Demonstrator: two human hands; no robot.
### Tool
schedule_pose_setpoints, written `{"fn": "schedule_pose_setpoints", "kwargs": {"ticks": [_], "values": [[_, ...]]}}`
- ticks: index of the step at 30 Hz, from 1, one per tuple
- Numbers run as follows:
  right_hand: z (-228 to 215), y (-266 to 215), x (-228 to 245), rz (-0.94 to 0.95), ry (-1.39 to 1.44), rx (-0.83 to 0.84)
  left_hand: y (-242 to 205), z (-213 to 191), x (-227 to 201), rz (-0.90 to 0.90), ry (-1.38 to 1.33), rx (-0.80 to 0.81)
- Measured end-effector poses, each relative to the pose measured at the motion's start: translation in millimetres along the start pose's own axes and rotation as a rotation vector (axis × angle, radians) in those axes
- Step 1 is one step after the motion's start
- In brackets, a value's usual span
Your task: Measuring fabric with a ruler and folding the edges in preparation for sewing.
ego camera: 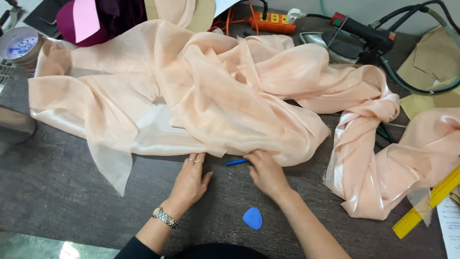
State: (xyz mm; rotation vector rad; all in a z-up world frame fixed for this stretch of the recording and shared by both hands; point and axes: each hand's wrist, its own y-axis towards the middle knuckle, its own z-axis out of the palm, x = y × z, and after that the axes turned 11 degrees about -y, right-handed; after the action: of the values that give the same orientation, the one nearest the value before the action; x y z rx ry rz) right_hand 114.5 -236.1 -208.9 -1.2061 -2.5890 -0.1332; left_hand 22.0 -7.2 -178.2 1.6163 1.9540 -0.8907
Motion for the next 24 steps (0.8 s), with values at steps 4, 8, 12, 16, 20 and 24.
{"fn": "schedule_pose_setpoints", "kwargs": {"ticks": [4,8,12,16,20,24], "values": [[32,11,10,-0.16,-0.147,-0.117,1,20,33,0.07,-0.096,-0.021],[38,8,17,-0.059,-0.048,-0.143,8,44,75,0.15,-0.144,-0.073],[-33,-26,16,0.031,0.292,-0.112,12,54,100,0.219,-0.208,-0.079],[-66,-87,-55,0.459,0.494,-0.493,20,61,125,0.132,-0.189,-0.033],[-101,-159,-122,1.062,0.84,-0.817,25,60,134,-0.047,-0.258,0.012],[-110,-202,-127,1.102,0.887,-0.831,31,66,150,-0.107,-0.276,0.008]]}}
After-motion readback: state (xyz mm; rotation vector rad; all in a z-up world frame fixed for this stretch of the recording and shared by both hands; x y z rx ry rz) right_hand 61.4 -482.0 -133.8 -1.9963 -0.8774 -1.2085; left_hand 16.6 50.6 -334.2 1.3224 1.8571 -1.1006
